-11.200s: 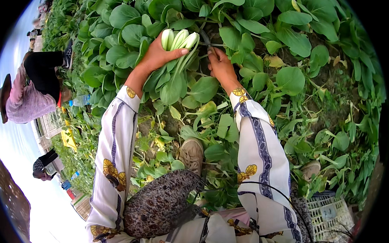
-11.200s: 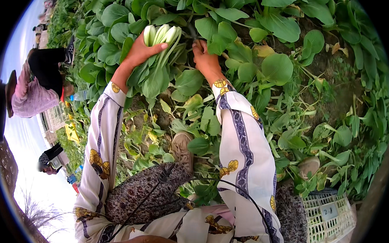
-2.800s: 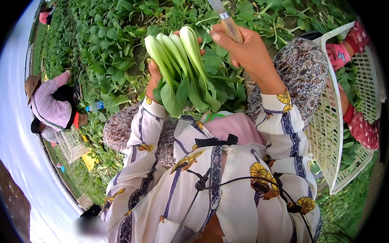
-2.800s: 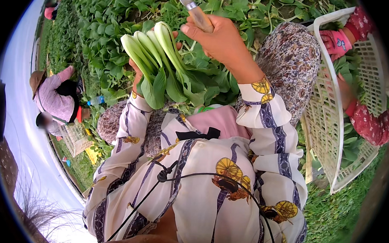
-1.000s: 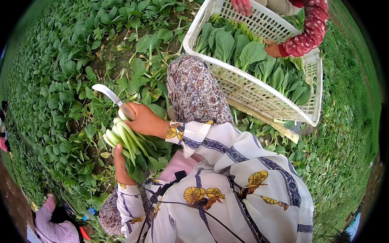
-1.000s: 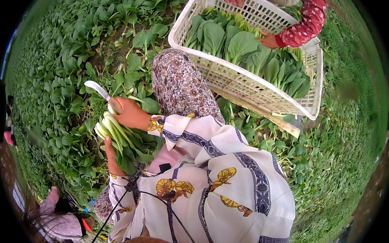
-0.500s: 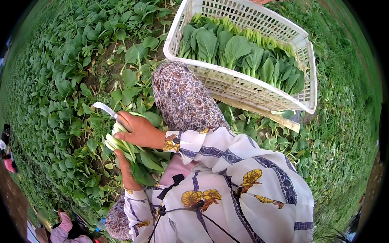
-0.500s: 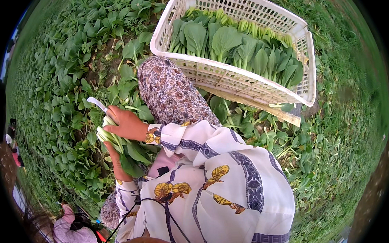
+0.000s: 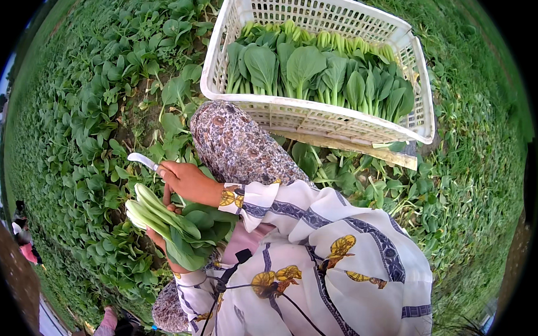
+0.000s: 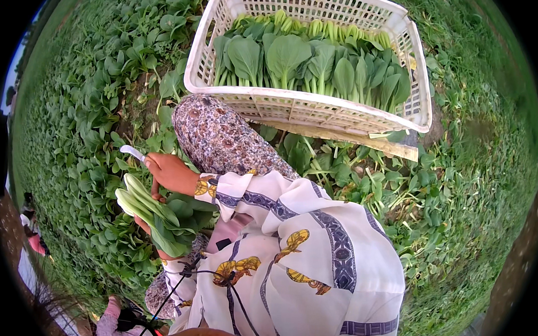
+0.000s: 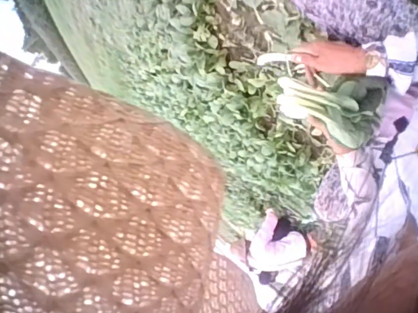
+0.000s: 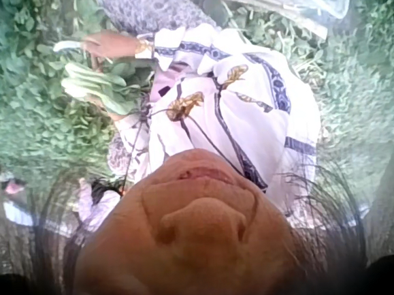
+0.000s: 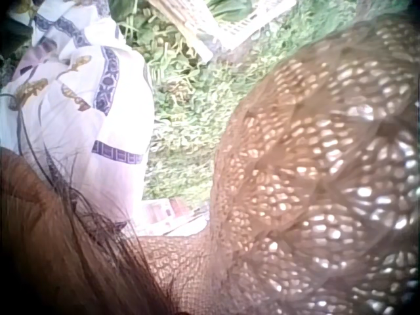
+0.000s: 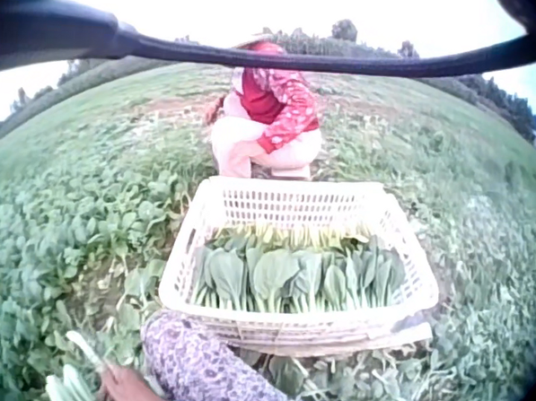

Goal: The person harvests leafy green vegetables in a field using a small knife to cut the stems near the base. They gather the cut vegetables into bunches and place them into a white plastic basket beside them.

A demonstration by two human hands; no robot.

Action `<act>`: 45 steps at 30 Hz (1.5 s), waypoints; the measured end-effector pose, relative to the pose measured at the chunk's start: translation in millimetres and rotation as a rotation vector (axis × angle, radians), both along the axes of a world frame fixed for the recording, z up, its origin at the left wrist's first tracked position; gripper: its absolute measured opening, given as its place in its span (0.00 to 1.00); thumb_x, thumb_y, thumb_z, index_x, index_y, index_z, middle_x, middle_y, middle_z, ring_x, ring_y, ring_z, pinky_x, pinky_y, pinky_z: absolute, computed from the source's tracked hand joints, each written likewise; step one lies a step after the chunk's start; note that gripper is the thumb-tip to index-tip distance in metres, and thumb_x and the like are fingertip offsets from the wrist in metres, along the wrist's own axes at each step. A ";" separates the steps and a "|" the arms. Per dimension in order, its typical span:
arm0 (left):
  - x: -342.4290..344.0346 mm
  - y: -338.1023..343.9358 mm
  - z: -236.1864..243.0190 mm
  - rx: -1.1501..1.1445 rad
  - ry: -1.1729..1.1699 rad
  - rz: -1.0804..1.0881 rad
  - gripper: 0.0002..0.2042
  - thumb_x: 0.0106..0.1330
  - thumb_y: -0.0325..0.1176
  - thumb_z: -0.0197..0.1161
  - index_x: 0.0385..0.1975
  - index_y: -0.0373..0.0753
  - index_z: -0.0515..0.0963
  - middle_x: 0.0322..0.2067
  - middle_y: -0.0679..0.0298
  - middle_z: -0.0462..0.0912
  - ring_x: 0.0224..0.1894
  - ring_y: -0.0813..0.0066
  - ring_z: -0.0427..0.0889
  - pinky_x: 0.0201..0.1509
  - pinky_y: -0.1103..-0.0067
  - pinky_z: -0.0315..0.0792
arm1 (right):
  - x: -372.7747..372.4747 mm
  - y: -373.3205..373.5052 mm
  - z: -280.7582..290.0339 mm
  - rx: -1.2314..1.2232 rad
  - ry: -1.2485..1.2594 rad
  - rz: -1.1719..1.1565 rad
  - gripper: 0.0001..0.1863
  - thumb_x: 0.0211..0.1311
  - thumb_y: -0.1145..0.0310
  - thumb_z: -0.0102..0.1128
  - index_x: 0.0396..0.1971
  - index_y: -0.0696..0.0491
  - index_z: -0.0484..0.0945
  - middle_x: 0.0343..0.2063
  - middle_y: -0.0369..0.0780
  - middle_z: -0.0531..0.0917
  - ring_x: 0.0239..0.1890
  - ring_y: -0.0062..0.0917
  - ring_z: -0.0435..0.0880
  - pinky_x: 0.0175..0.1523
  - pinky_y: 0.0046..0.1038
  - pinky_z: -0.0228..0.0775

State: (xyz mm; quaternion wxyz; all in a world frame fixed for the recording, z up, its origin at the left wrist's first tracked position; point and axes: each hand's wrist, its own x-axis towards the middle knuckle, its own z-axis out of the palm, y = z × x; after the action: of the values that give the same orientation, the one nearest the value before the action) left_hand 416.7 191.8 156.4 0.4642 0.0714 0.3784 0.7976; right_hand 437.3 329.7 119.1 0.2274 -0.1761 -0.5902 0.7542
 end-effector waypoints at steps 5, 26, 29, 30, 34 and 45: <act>-5.0 -1.3 4.9 -0.298 -0.054 0.162 0.29 0.64 0.52 0.47 0.59 0.37 0.60 0.47 0.62 0.73 0.51 0.71 0.71 0.55 0.76 0.67 | 3.4 8.0 2.6 0.181 -0.085 0.195 0.22 0.66 0.59 0.40 0.53 0.58 0.64 0.30 0.47 0.80 0.34 0.37 0.78 0.42 0.35 0.67; -24.0 153.3 81.2 -0.454 0.878 -0.067 0.35 0.61 0.50 0.54 0.61 0.32 0.54 0.57 0.53 0.65 0.57 0.63 0.67 0.60 0.71 0.61 | 61.7 76.3 74.9 0.325 0.167 -0.244 0.51 0.41 0.67 0.64 0.64 0.59 0.41 0.56 0.54 0.63 0.55 0.45 0.67 0.58 0.37 0.62; -0.9 180.3 90.6 -0.272 0.869 -0.160 0.41 0.58 0.56 0.56 0.64 0.35 0.48 0.59 0.52 0.59 0.59 0.60 0.65 0.60 0.70 0.62 | 92.6 118.1 79.6 0.201 0.284 -0.228 0.44 0.44 0.69 0.64 0.62 0.59 0.50 0.53 0.49 0.69 0.52 0.34 0.72 0.57 0.32 0.62; 4.1 189.1 92.7 -0.183 0.844 -0.205 0.43 0.58 0.57 0.56 0.65 0.36 0.47 0.60 0.52 0.57 0.60 0.58 0.65 0.60 0.69 0.63 | 106.1 134.1 81.0 0.183 0.339 -0.235 0.41 0.45 0.70 0.64 0.61 0.59 0.53 0.51 0.47 0.71 0.50 0.30 0.74 0.56 0.30 0.63; 5.7 212.5 85.4 -0.161 0.729 -0.307 0.45 0.56 0.63 0.54 0.66 0.42 0.43 0.62 0.48 0.51 0.60 0.49 0.63 0.61 0.70 0.63 | 199.7 196.8 78.1 -0.211 0.196 -0.174 0.29 0.50 0.69 0.64 0.53 0.58 0.66 0.45 0.36 0.76 0.46 0.17 0.73 0.54 0.23 0.63; -19.1 179.2 50.5 -0.156 0.472 -0.142 0.34 0.66 0.53 0.45 0.65 0.41 0.44 0.62 0.42 0.48 0.63 0.51 0.58 0.62 0.70 0.63 | 378.6 394.8 -9.5 0.877 -1.039 -1.017 0.37 0.50 0.60 0.60 0.60 0.52 0.56 0.50 0.52 0.70 0.46 0.43 0.76 0.47 0.36 0.69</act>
State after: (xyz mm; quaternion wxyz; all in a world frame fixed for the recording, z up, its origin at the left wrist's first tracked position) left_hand 397.6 371.0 206.9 0.4222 0.2458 0.5308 0.6925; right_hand 815.9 724.6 109.6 0.2863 -0.6400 -0.7078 0.0864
